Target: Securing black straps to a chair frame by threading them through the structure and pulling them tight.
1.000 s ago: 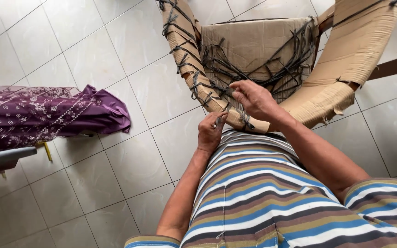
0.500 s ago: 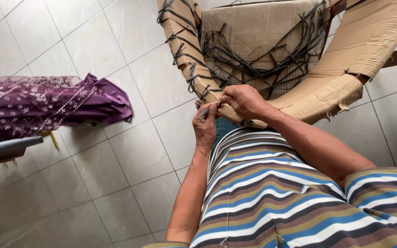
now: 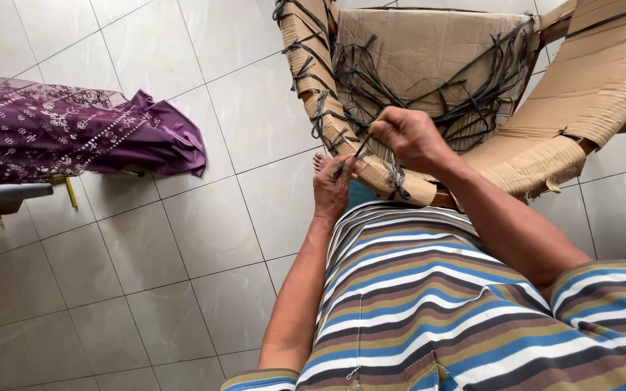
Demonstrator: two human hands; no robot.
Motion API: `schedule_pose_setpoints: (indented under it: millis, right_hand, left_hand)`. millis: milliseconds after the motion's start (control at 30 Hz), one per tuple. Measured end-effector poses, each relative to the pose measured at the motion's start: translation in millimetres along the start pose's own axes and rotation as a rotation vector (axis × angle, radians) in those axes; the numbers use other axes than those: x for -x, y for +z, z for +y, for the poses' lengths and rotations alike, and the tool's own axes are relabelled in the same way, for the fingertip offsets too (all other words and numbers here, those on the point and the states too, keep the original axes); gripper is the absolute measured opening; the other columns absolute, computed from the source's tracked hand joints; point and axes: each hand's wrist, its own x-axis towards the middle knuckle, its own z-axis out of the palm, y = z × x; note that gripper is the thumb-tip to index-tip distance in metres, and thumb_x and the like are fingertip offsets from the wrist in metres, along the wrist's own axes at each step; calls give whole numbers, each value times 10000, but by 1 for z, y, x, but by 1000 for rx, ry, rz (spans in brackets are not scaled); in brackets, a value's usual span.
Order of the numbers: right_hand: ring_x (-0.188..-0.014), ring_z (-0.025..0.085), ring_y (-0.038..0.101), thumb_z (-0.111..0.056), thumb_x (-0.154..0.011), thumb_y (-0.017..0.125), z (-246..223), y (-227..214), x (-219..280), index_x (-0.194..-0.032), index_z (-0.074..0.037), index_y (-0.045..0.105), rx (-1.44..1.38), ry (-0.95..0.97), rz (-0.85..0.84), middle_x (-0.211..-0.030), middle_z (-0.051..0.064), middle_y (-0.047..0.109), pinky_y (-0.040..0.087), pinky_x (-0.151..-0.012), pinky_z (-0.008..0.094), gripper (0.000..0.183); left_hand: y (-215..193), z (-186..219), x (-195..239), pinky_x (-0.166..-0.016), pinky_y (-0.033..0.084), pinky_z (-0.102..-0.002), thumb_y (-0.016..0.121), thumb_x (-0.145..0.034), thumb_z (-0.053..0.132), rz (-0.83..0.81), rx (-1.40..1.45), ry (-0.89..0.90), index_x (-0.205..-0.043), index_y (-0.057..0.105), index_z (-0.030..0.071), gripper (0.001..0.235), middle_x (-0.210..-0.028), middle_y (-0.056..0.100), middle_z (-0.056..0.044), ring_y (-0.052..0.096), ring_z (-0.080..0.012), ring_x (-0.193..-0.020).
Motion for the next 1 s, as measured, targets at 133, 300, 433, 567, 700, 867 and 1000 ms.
schedule_pose_setpoints:
  millis: [133,300,433,567,700,867,1000]
  right_hand:
    - [-640,79,504,-218,-1095,637,51,-13,-5,-910,-133,717,-44,69,53,-628,-28,548,447,-580,279,219]
    - [-1332,294,528,-238,-941,711,67,4,-9,-1316,-164,641,655,-195,-5,-1373,77,614,398,-1115,464,388]
    - [-1448,331,421,-280,-1014,592,3,29,-4,-1460,-161,524,709,-37,-446,-1445,148,574,223,-1237,502,466]
    - [-1035,337,674,-382,-995,528,28,53,7,-1217,-138,585,659,-134,-250,-1019,139,672,434,-1020,475,335]
    - [-907,386,718,-406,-1054,475,18,50,12,-1217,-274,529,567,127,-212,-893,89,712,557,-802,508,216]
    - [-786,349,708,-402,-967,658,37,58,16,-1187,-279,576,602,-241,-44,-837,69,685,560,-665,490,266]
    - [-671,223,665,-421,-997,620,35,54,17,-986,-296,627,777,-595,143,-739,-24,531,546,-544,370,126]
  left_hand:
    - [2,17,-4,-757,588,-319,712,-1004,324,4,-68,-55,-1084,804,221,159,-621,717,-25,681,-78,-663]
    - [1,20,-4,-742,582,-317,712,-999,258,3,-79,-18,-1004,794,150,136,-623,720,-58,724,-142,-657]
    - [1,13,-8,-746,574,-319,709,-1001,316,-11,-116,-30,-995,794,188,154,-609,716,-31,720,-132,-669]
    - [-3,22,-8,-731,575,-344,700,-1009,349,9,-164,-42,-976,796,186,193,-610,713,-74,703,-141,-666]
    - [-10,30,-12,-709,577,-335,673,-1021,389,-9,-140,-108,-877,785,186,272,-535,673,-42,705,-165,-606]
    - [-11,14,-22,-696,565,-368,627,-1052,403,-19,-78,-181,-781,751,157,386,-497,654,-53,685,-192,-562]
    - [-10,8,-30,-701,567,-343,592,-1040,431,-51,-148,-264,-741,699,160,418,-465,633,-36,692,-195,-542]
